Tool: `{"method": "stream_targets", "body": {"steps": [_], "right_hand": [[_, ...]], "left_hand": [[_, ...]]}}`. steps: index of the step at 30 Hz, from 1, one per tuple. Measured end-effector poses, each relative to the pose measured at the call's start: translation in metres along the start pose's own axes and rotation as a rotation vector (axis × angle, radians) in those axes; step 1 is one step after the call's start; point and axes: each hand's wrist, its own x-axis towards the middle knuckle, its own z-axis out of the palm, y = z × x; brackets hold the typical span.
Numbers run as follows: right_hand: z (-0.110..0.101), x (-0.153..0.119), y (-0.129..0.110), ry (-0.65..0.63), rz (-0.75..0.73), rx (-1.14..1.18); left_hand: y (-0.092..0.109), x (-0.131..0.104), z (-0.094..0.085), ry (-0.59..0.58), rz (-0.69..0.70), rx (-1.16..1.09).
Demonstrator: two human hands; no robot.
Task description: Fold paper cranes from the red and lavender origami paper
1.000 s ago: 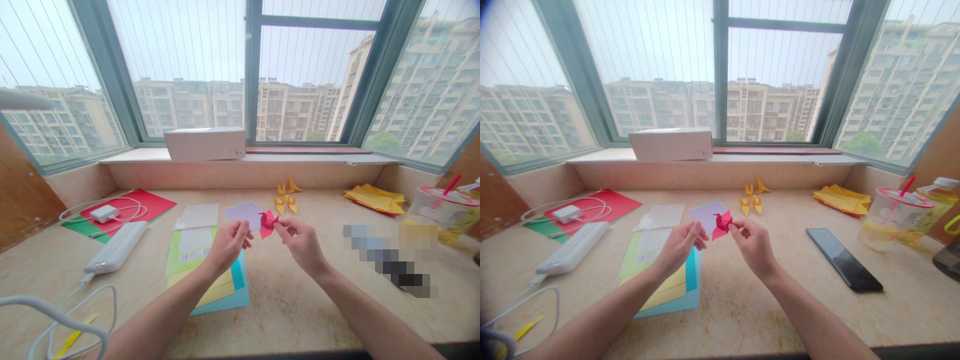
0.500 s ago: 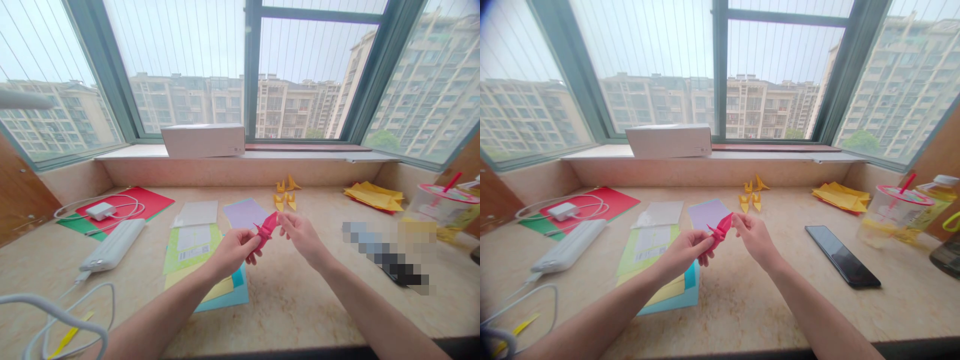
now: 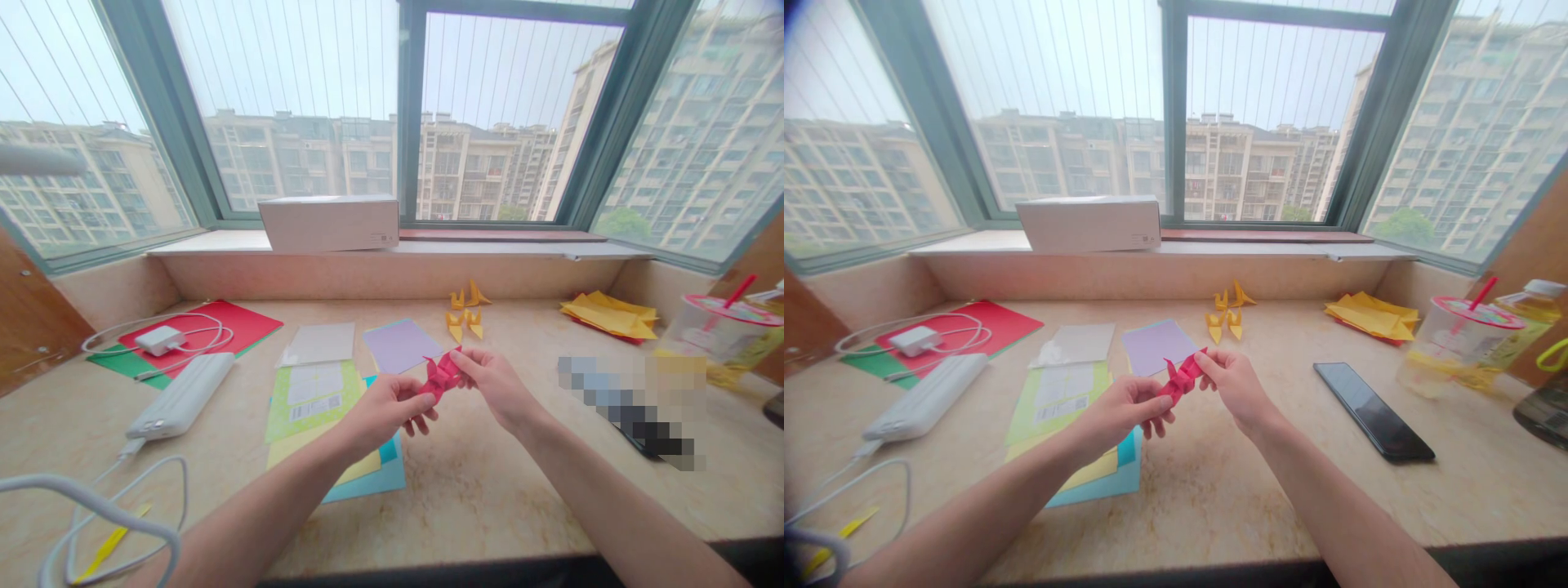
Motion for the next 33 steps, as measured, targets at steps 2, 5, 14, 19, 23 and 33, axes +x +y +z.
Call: {"method": "stream_targets", "body": {"steps": [2,5,14,19,23,33], "right_hand": [[-0.0007,0.0006,0.0000,-0.002,0.015,-0.001],[-0.0014,0.0011,-0.0001,0.004,0.029,-0.003],[-0.0022,0.0002,-0.0017,0.005,0.023,-0.003],[-0.0019,-0.0006,-0.0034,-0.006,0.022,0.018],[-0.0039,0.0006,-0.0016,0.010,0.024,0.015],[0.0052,-0.0039,-0.0045,-0.023,-0.029,-0.004]], "left_hand": [[-0.0002,0.0000,0.0001,0.001,0.001,-0.008],[-0.0005,0.0003,-0.0001,0.003,0.005,-0.008],[-0.0007,0.0004,-0.0001,-0.003,0.000,0.008],[-0.0031,-0.0001,0.0011,0.012,-0.021,0.041],[-0.0040,0.0004,0.0005,-0.007,0.015,0.016],[-0.0060,0.0018,0.0046,0.002,0.024,-0.067]]}}
